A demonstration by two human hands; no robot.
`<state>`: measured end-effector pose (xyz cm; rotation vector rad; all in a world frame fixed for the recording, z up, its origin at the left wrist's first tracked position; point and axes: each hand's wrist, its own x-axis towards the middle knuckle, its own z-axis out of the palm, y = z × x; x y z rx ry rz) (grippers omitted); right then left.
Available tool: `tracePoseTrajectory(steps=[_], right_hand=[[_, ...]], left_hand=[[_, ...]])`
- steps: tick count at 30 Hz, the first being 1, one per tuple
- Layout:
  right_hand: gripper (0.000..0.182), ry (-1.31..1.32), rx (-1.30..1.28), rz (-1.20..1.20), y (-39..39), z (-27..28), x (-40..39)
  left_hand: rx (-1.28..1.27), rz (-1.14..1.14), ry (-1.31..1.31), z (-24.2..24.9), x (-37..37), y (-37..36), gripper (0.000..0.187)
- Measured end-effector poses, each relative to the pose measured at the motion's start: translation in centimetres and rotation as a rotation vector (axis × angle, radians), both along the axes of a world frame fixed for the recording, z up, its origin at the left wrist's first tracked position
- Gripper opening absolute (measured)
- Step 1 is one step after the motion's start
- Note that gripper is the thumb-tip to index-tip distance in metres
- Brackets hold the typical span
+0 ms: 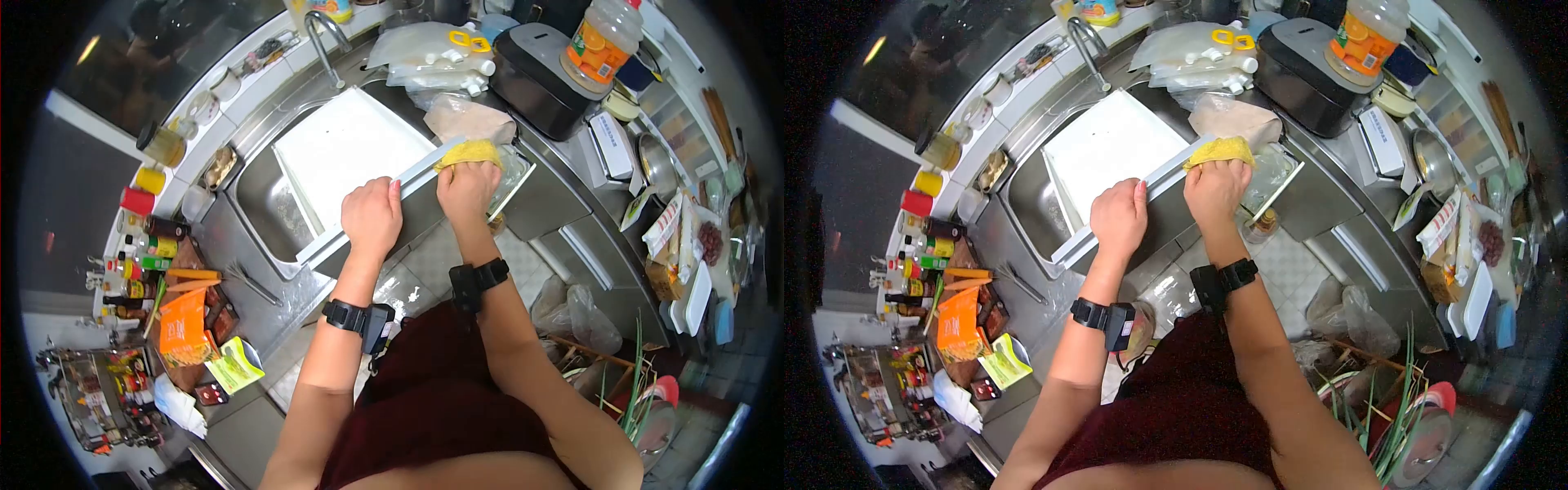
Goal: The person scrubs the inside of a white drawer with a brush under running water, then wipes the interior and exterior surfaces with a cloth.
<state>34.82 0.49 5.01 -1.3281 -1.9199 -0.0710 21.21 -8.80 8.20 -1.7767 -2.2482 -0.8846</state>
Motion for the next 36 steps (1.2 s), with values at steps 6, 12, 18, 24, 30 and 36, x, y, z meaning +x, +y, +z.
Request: tracePoseTrajectory(steps=[6,12,18,24,30,36], right_hand=[[0.024,-0.016,0.124,0.178,-3.4,-0.9,-2.1],[0.028,0.268,-0.178,0.596,-10.5,0.8,-5.9],[0.017,0.245,-0.239,1.044,-17.4,-3.5,-9.9],[0.015,-0.051,0.022,1.164,-16.2,-3.7,-11.8],[0.020,0.288,-0.467,1.195,-15.5,-2.7,-11.2],[0.024,1.109,-1.332,0.777,-16.6,0.6,-8.6]], left_hand=[[-0.030,-0.018,-0.068,0.5,0.0,0.2,0.032],[-0.137,-0.074,-0.202,1.1,-0.8,-0.3,0.040],[-0.176,-0.140,-0.211,1.4,-0.5,-1.9,0.057],[-0.081,-0.148,-0.320,1.1,-0.7,-3.5,0.060],[0.018,-0.244,-0.470,1.4,0.6,-4.2,0.052],[-0.020,-0.354,-0.539,5.3,1.3,-5.2,0.041]])
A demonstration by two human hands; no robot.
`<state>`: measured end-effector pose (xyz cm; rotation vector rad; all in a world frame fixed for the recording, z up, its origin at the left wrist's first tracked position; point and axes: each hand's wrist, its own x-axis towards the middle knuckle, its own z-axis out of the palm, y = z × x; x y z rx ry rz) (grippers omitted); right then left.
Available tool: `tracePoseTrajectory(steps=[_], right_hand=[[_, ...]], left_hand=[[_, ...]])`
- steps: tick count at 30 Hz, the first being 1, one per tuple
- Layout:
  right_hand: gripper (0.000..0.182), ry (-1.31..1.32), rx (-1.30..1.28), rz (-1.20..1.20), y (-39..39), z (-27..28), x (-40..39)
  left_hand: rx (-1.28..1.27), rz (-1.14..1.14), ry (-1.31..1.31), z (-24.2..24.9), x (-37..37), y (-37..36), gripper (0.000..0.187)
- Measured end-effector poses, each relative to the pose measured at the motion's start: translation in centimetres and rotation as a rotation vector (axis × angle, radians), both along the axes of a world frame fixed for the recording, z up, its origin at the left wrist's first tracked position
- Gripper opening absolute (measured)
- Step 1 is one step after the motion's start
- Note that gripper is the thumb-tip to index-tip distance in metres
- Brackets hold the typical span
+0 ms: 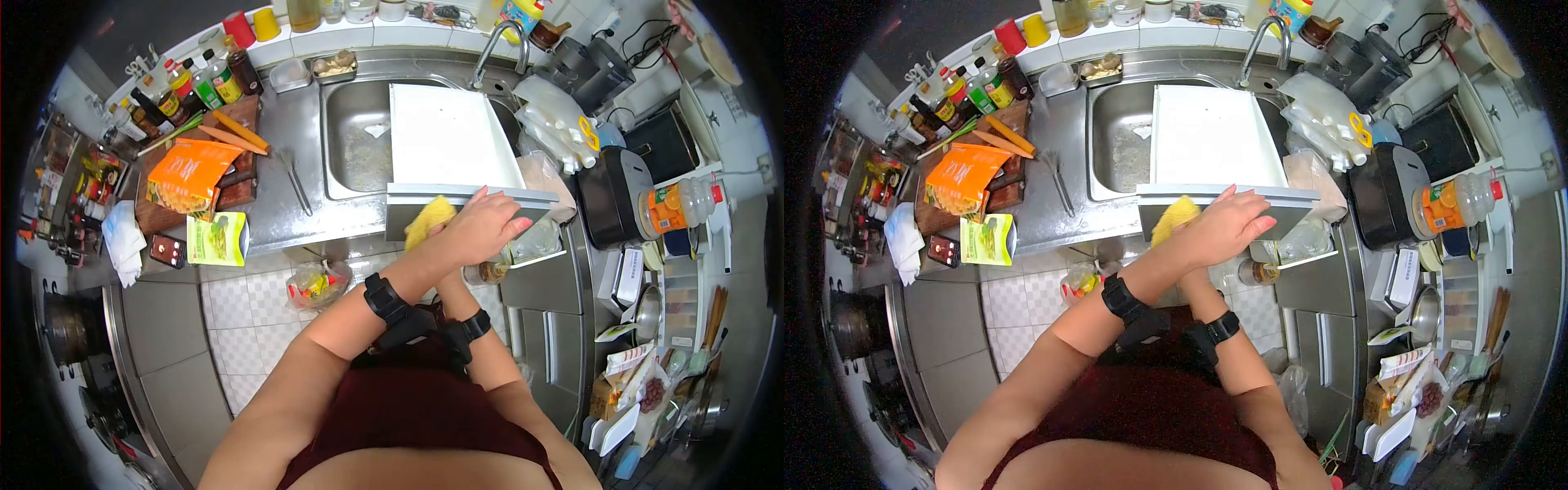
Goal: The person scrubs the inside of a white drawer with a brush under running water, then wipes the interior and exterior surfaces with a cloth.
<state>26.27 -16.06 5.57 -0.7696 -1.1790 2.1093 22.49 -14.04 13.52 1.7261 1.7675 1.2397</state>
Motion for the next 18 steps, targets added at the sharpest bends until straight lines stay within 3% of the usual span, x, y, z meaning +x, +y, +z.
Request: tracePoseTrajectory(steps=[2,5,8,11,13,18], right_hand=[[0.023,0.007,-0.020,-0.012,0.9,0.1,0.4],[0.022,-0.048,0.186,-0.022,2.3,0.5,0.1],[0.021,-0.196,0.656,-0.057,3.7,0.9,-1.2],[0.019,-0.401,1.212,-0.150,4.5,1.1,-2.7],[0.019,-0.500,1.405,-0.198,4.5,0.8,-3.7],[0.017,-0.633,1.530,-0.289,5.4,0.5,-4.6]], left_hand=[[0.083,0.035,-0.080,0.1,0.2,-0.2,0.036],[0.270,0.104,-0.108,0.7,0.4,-0.5,0.033],[0.393,0.313,0.024,0.5,-0.2,-1.1,0.031],[0.330,0.441,0.018,0.5,-1.5,-2.1,0.029],[0.333,0.500,0.006,0.0,-2.6,-2.5,0.030],[0.262,0.572,-0.015,-0.7,-5.0,-3.8,0.034]])
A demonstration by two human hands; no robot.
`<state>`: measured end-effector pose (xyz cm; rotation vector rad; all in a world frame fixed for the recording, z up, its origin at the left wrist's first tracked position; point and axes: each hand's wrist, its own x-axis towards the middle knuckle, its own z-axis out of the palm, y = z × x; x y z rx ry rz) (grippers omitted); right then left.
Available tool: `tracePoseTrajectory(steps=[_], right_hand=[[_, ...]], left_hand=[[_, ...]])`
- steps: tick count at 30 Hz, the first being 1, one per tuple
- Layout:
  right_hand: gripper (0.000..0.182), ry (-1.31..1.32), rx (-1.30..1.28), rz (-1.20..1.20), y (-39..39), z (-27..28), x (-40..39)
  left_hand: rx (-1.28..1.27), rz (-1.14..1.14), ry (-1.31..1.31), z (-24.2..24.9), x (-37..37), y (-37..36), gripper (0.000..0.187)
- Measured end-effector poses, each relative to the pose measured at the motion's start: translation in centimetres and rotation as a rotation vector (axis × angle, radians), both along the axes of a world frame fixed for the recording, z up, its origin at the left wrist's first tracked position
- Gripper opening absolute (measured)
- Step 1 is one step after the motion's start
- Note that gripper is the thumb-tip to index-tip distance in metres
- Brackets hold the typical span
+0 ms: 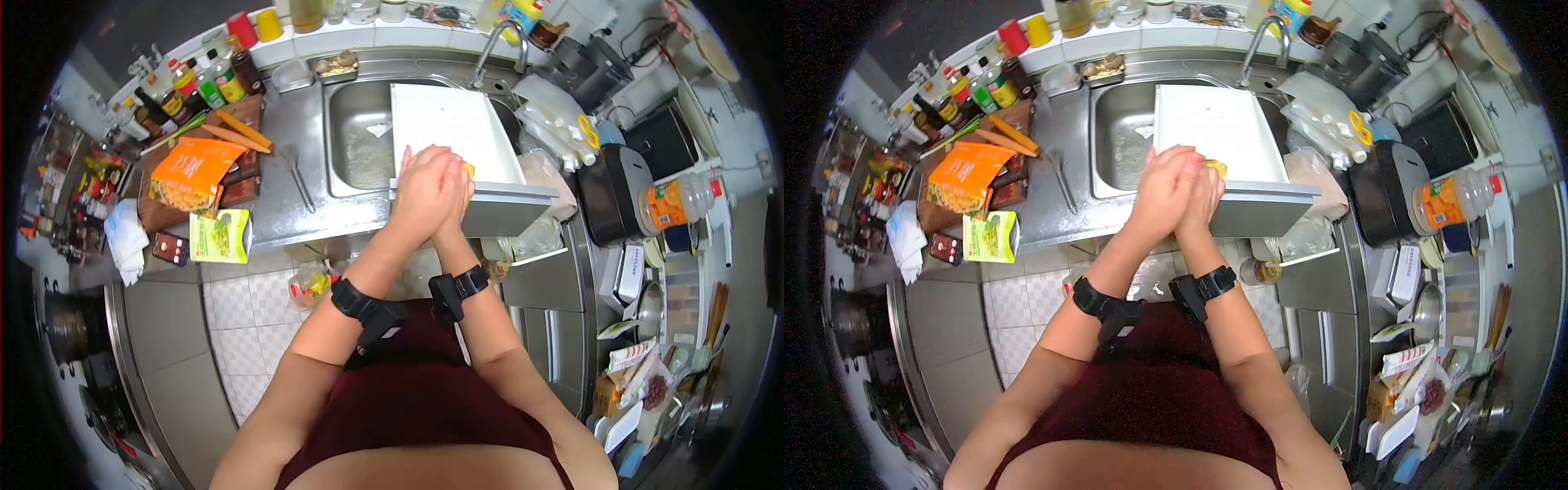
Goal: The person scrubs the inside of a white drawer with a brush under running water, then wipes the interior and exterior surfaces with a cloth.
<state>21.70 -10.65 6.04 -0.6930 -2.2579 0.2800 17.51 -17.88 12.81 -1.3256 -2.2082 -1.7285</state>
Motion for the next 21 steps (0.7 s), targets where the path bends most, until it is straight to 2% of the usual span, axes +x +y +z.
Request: tracePoseTrajectory(steps=[5,11,14,18,21], right_hand=[[0.022,-0.098,-0.050,-0.193,3.2,1.2,2.3],[0.027,-0.053,0.138,-0.483,11.3,-0.8,8.0],[0.026,-0.082,0.081,-0.623,15.0,-0.6,10.6],[0.024,0.094,0.054,-0.552,15.9,-0.2,11.5],[0.024,0.173,0.070,-0.584,15.9,-1.1,11.2]], left_hand=[[-0.056,-0.017,-0.081,-0.6,-0.3,0.0,0.037],[-0.119,-0.063,-0.080,-1.3,0.5,0.7,0.036],[-0.115,-0.076,-0.058,-1.8,0.9,1.3,0.035],[-0.131,-0.100,-0.078,-2.1,1.0,1.8,0.035],[-0.146,-0.103,-0.075,-2.2,0.9,2.0,0.035]])
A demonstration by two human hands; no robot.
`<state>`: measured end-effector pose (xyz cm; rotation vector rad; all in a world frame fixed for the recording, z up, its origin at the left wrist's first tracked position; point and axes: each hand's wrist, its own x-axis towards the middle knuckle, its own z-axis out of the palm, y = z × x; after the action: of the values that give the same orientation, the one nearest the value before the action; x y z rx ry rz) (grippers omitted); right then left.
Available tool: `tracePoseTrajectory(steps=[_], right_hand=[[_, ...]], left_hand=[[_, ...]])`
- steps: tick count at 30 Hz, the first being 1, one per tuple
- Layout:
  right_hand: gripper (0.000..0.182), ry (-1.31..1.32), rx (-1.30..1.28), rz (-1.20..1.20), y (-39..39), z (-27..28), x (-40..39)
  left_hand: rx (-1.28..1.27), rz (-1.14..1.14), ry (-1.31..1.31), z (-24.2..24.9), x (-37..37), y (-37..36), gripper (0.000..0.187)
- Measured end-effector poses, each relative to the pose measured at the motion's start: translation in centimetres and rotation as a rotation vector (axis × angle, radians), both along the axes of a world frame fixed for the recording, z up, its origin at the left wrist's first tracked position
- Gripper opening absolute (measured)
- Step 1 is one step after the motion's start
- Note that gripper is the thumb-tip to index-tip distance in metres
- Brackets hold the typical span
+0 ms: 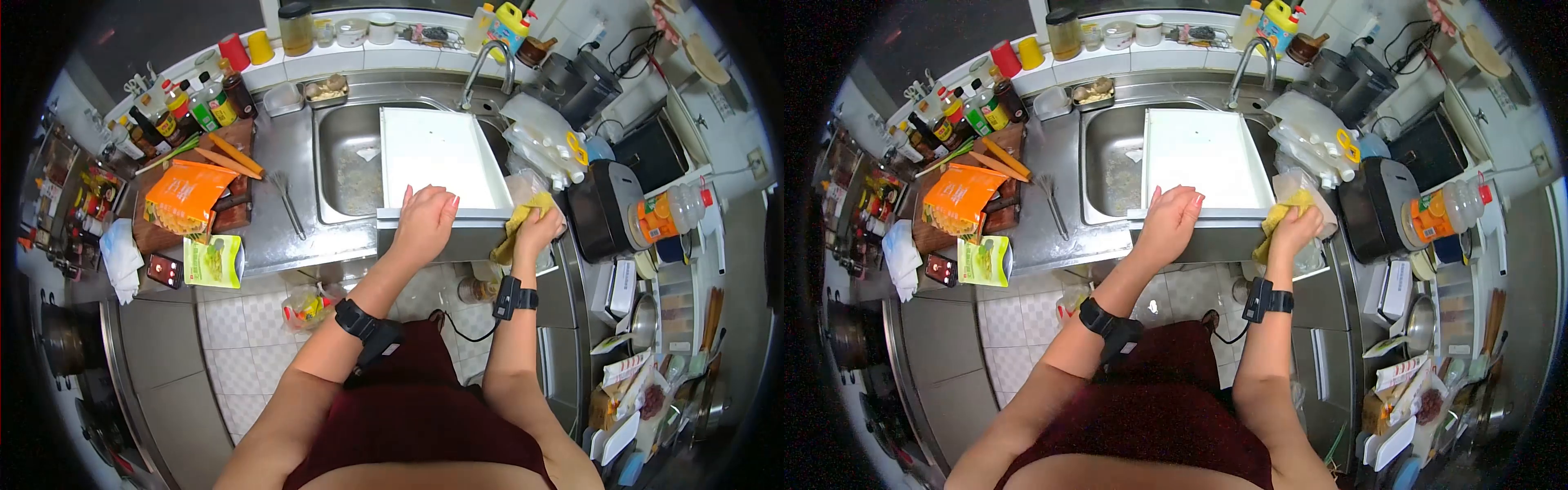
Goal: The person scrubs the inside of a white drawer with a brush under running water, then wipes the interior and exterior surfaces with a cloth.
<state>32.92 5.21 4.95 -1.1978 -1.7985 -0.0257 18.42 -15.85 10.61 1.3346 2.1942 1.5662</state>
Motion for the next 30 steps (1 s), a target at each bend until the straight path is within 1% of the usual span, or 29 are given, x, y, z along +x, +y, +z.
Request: tracePoseTrajectory(steps=[1,4,5,8,12,14,15,16,17,18,19,21,22,24,26,27,30], right_hand=[[0.022,0.028,0.017,-0.020,0.1,-0.4,-0.1],[0.026,0.217,-0.061,-0.010,-0.3,-1.2,0.5],[0.029,0.241,-0.043,-0.078,-0.5,-1.9,0.7],[0.028,0.366,-0.290,-0.049,-1.2,-3.1,1.9],[0.031,0.522,-0.467,0.048,-1.9,-4.0,2.9],[0.031,0.739,-0.493,0.127,-1.7,-4.2,2.9],[0.031,0.822,-0.551,0.146,-2.1,-3.2,2.6],[0.030,0.903,-0.609,0.160,-2.5,-2.6,2.7],[0.029,0.936,-0.643,0.269,-1.9,-3.1,3.4],[0.029,0.920,-0.641,0.257,-2.0,-2.8,3.2],[0.029,0.902,-0.635,0.237,-2.2,-2.5,3.4],[0.029,0.864,-0.616,0.204,-2.5,-1.9,3.8],[0.029,0.887,-0.631,0.205,-2.7,-1.7,3.9],[0.029,1.013,-0.691,0.252,-3.1,-0.7,4.0],[0.033,1.024,-0.780,0.259,-3.2,0.9,4.2],[0.036,1.027,-0.827,0.261,-3.0,1.3,4.3],[0.053,0.718,-0.793,0.151,-1.1,0.3,4.2]], left_hand=[[-0.015,-0.003,0.003,0.0,-0.2,0.1,0.035],[-0.079,0.004,0.000,-0.6,-0.5,0.1,0.035],[-0.107,0.008,-0.005,-0.9,-0.5,0.1,0.035],[-0.143,-0.018,-0.027,-1.4,-0.6,0.1,0.033],[-0.186,-0.074,-0.016,-1.6,-0.6,0.2,0.031],[-0.251,-0.082,0.006,-1.4,-0.5,0.3,0.031],[-0.182,-0.031,0.113,-2.7,-0.3,0.6,0.031],[-0.222,-0.018,0.138,-2.6,-0.1,0.4,0.032],[-0.259,-0.009,0.168,-2.5,0.0,0.3,0.032],[-0.291,-0.004,0.201,-2.3,0.0,0.4,0.032],[-0.246,0.050,0.277,-2.5,0.2,0.5,0.032],[-0.387,0.045,0.273,-1.9,0.1,1.1,0.032],[-0.456,0.039,0.271,-1.5,0.1,1.3,0.032],[-0.489,0.032,0.300,-1.9,-0.3,2.1,0.035],[-0.571,-0.014,0.311,-2.2,-0.8,2.8,0.037],[-0.543,-0.004,0.358,-2.2,-1.0,2.8,0.040],[-0.664,-0.122,0.237,-1.8,-1.8,3.8,0.042]])
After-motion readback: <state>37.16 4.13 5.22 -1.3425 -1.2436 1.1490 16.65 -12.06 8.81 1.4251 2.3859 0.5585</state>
